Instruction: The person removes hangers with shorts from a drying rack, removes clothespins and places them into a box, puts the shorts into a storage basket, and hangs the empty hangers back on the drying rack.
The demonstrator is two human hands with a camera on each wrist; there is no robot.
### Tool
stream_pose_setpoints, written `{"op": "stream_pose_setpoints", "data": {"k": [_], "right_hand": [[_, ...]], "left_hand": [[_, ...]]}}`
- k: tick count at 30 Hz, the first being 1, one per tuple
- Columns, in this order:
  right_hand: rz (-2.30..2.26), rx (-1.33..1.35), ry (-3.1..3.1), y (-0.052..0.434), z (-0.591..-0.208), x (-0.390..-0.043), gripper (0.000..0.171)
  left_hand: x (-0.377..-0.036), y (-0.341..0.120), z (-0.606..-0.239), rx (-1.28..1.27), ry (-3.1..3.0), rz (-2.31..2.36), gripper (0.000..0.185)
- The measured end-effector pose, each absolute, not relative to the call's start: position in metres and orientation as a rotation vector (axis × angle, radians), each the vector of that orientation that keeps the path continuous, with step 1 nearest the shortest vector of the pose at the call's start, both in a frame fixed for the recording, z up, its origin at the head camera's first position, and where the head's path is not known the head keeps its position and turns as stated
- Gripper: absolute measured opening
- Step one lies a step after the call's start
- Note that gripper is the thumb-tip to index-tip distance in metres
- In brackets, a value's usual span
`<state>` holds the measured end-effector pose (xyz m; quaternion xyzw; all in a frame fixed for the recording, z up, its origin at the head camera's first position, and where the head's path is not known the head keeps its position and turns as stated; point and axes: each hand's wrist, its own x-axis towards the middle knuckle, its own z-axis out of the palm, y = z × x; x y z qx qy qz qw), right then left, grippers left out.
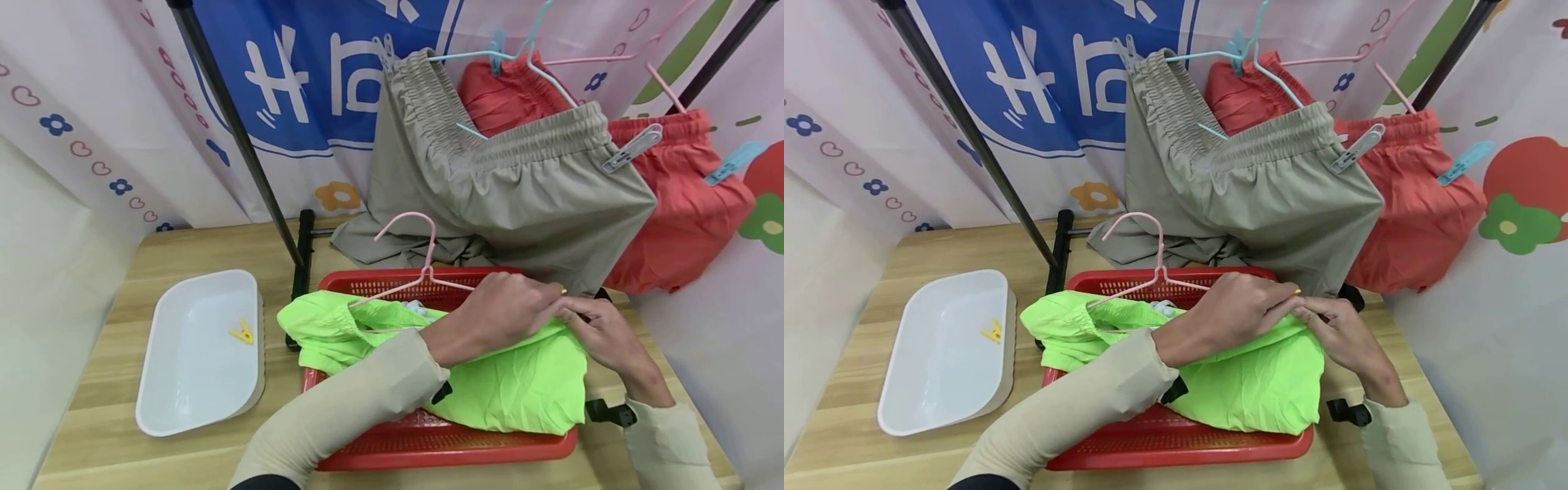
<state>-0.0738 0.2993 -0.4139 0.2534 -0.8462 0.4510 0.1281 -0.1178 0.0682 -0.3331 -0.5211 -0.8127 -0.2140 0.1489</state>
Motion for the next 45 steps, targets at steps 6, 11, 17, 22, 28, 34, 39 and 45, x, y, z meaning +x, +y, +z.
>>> {"op": "stream_pose_setpoints", "data": {"k": [6, 11, 17, 22, 28, 34, 39, 45], "right_hand": [[1.316, 0.728, -2.461, 0.301, -0.415, -0.074, 0.036], [1.344, 0.802, -2.425, 0.303, -0.415, -0.076, 0.034], [1.368, 0.813, -2.415, 0.303, -0.417, -0.078, 0.032], [1.375, 0.77, -2.424, 0.301, -0.418, -0.077, 0.038], [1.349, 0.701, -2.478, 0.298, -0.414, -0.076, 0.032], [1.32, 0.642, -2.503, 0.296, -0.412, -0.076, 0.027], [1.323, 0.631, -2.516, 0.296, -0.412, -0.077, 0.026], [1.354, 0.642, -2.517, 0.295, -0.414, -0.077, 0.026]], "left_hand": [[-0.114, 0.061, -0.328, -1.568, -2.327, -0.68, 0.025], [-0.107, 0.053, -0.321, -1.636, -2.316, -0.742, 0.018], [-0.107, 0.048, -0.317, -1.598, -2.229, -0.877, 0.014], [-0.104, 0.038, -0.308, -1.613, -2.213, -0.878, 0.015], [-0.101, 0.007, -0.298, -1.591, -2.167, -0.92, 0.024], [-0.094, -0.037, -0.295, -1.519, -2.127, -0.92, 0.031], [-0.079, -0.078, -0.299, -1.382, -2.109, -1.111, 0.033], [-0.068, -0.132, -0.312, -1.096, -2.141, -1.181, 0.034]]}}
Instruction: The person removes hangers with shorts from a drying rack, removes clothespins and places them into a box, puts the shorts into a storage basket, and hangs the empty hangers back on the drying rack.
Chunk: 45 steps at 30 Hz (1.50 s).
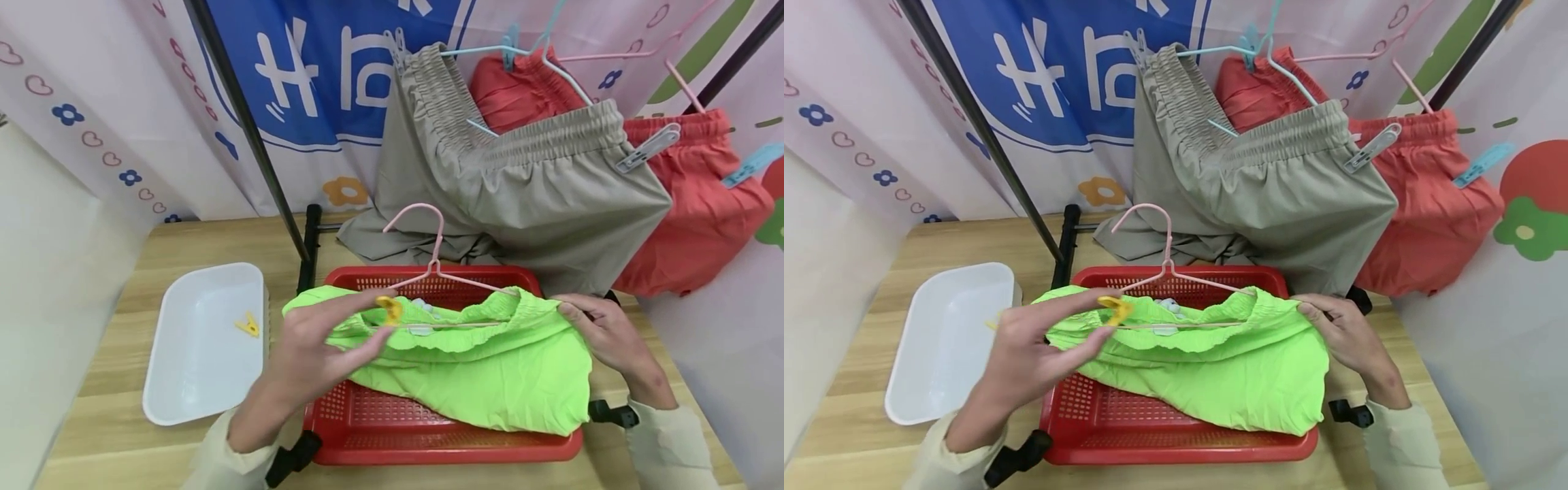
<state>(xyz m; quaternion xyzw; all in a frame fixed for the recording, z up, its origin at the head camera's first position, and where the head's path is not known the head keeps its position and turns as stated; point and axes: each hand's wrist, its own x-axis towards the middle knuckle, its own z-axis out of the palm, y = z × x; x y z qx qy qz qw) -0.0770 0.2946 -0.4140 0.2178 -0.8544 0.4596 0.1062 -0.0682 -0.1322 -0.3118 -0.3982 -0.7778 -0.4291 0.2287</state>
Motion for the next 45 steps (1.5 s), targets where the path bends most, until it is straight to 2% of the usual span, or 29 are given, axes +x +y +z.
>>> {"op": "stream_pose_setpoints", "data": {"k": [4, 8, 12, 22, 32, 39, 45], "right_hand": [[1.347, 0.631, -2.508, 0.292, -0.415, -0.077, 0.026], [1.348, 0.626, -2.508, 0.29, -0.415, -0.077, 0.026], [1.329, 0.605, -2.519, 0.289, -0.415, -0.076, 0.024], [1.318, 0.671, -2.531, 0.294, -0.416, -0.071, 0.029], [1.371, 0.714, -2.506, 0.296, -0.416, -0.072, 0.032], [1.381, 0.713, -2.505, 0.296, -0.416, -0.073, 0.032], [1.379, 0.706, -2.523, 0.296, -0.416, -0.074, 0.03]], "left_hand": [[-0.069, -0.169, -0.327, -0.873, -2.148, -1.102, 0.038], [-0.065, -0.204, -0.344, -0.663, -2.171, -1.097, 0.032], [-0.059, -0.233, -0.362, -0.448, -2.194, -1.112, 0.036], [-0.048, -0.28, -0.393, 0.011, -2.439, -1.147, 0.029], [-0.043, -0.317, -0.419, 0.225, -2.743, -0.91, 0.036], [-0.044, -0.322, -0.431, 0.091, -2.865, -0.841, 0.037], [-0.043, -0.319, -0.433, 0.1, -2.87, -0.813, 0.038]]}}
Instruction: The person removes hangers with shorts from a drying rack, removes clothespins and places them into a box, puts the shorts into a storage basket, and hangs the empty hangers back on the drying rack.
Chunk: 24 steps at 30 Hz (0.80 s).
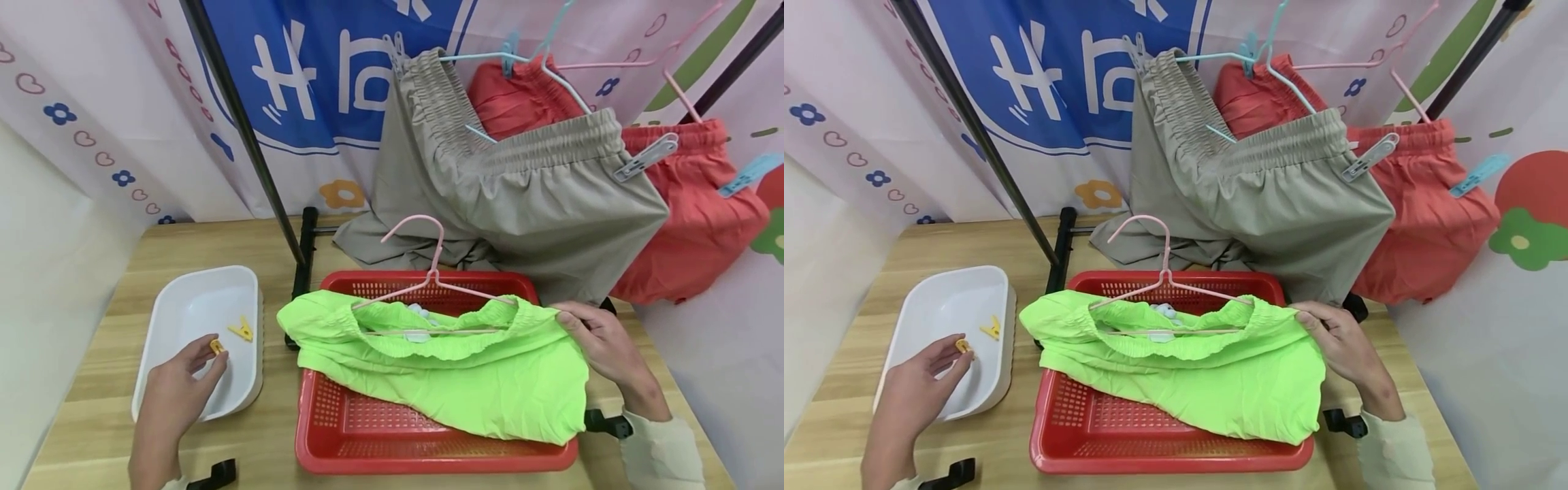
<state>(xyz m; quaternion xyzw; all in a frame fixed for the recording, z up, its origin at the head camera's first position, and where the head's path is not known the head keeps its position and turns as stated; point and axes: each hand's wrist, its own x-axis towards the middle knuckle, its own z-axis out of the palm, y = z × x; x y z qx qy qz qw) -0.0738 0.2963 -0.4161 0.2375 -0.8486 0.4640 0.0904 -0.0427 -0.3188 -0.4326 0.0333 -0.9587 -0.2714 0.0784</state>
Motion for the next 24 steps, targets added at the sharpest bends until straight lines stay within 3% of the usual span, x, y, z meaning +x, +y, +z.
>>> {"op": "stream_pose_setpoints", "data": {"k": [9, 12, 18, 24], "right_hand": [[1.378, 0.698, -2.522, 0.295, -0.416, -0.073, 0.03], [1.372, 0.69, -2.525, 0.294, -0.416, -0.073, 0.03], [1.388, 0.683, -2.519, 0.294, -0.416, -0.071, 0.03], [1.421, 0.72, -2.492, 0.293, -0.414, -0.072, 0.031]], "left_hand": [[-0.045, -0.306, -0.421, 0.038, -2.778, -0.786, 0.035], [-0.047, -0.29, -0.408, -0.138, -2.694, -0.789, 0.033], [-0.056, -0.247, -0.378, -0.609, -2.596, -0.835, 0.047], [-0.071, -0.218, -0.359, -0.835, -2.728, -0.842, 0.042]]}}
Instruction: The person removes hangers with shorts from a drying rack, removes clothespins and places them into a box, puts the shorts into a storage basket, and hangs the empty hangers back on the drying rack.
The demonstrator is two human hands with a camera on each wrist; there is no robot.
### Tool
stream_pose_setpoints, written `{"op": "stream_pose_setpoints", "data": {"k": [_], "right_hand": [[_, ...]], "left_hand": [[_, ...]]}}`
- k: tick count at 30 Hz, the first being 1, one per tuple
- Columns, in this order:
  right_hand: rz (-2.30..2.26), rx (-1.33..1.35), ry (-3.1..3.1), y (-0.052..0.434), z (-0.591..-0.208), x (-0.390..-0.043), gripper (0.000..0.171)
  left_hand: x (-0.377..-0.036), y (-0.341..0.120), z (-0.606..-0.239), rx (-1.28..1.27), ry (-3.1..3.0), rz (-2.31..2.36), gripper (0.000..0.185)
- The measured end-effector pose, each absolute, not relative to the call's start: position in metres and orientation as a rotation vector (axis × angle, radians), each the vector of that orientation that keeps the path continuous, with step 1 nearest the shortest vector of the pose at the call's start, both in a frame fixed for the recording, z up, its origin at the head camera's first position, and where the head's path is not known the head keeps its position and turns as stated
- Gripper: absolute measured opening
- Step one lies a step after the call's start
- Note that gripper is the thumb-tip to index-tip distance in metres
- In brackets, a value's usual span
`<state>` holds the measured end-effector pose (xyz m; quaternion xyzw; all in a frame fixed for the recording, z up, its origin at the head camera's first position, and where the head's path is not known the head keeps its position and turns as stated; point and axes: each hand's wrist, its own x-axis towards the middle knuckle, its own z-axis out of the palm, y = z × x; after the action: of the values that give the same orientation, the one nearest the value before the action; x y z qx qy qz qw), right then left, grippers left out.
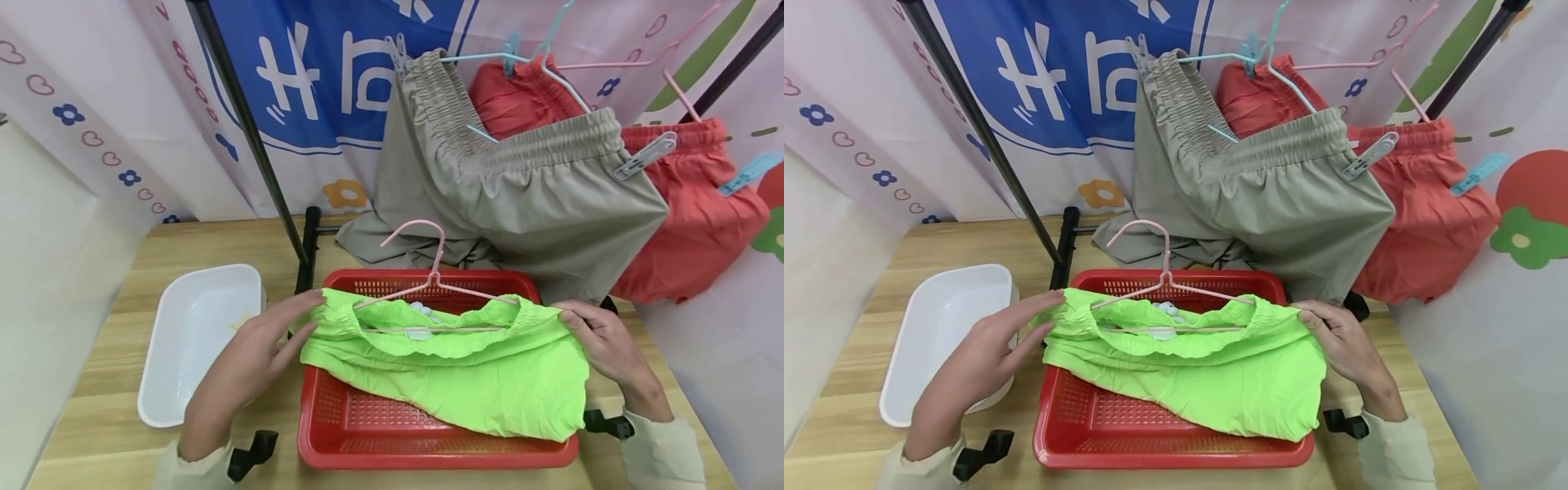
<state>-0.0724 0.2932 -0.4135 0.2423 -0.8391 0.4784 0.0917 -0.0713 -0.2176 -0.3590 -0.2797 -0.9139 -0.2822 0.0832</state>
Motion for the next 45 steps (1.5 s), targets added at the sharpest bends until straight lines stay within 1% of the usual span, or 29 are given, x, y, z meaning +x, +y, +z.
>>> {"op": "stream_pose_setpoints", "data": {"k": [4, 9, 13, 16, 26, 29, 33, 37, 45], "right_hand": [[1.453, 0.719, -2.468, 0.293, -0.412, -0.071, 0.029], [1.508, 0.709, -2.402, 0.294, -0.41, -0.067, 0.026], [1.517, 0.718, -2.405, 0.294, -0.407, -0.065, 0.027], [1.442, 0.708, -2.441, 0.293, -0.401, -0.064, 0.028], [1.116, 0.891, -2.56, 0.274, -0.372, -0.062, 0.033], [1.003, 0.949, -2.553, 0.267, -0.364, -0.059, 0.028], [0.891, 0.996, -2.518, 0.258, -0.356, -0.056, 0.012], [0.871, 1.027, -2.496, 0.249, -0.351, -0.058, 0.024], [0.979, 1.058, -2.468, 0.24, -0.352, -0.062, 0.016]], "left_hand": [[-0.079, -0.207, -0.356, -0.905, -2.8, -0.79, 0.034], [-0.084, -0.199, -0.359, -0.957, -2.778, -0.75, 0.033], [-0.085, -0.197, -0.364, -0.958, -2.736, -0.747, 0.025], [-0.085, -0.197, -0.365, -0.932, -2.699, -0.738, 0.021], [-0.081, -0.196, -0.367, -0.914, -2.632, -0.711, 0.025], [-0.079, -0.194, -0.366, -0.921, -2.613, -0.718, 0.025], [-0.076, -0.193, -0.364, -0.936, -2.576, -0.717, 0.025], [-0.073, -0.19, -0.362, -0.959, -2.56, -0.727, 0.027], [-0.069, -0.188, -0.359, -0.914, -2.637, -0.788, 0.026]]}}
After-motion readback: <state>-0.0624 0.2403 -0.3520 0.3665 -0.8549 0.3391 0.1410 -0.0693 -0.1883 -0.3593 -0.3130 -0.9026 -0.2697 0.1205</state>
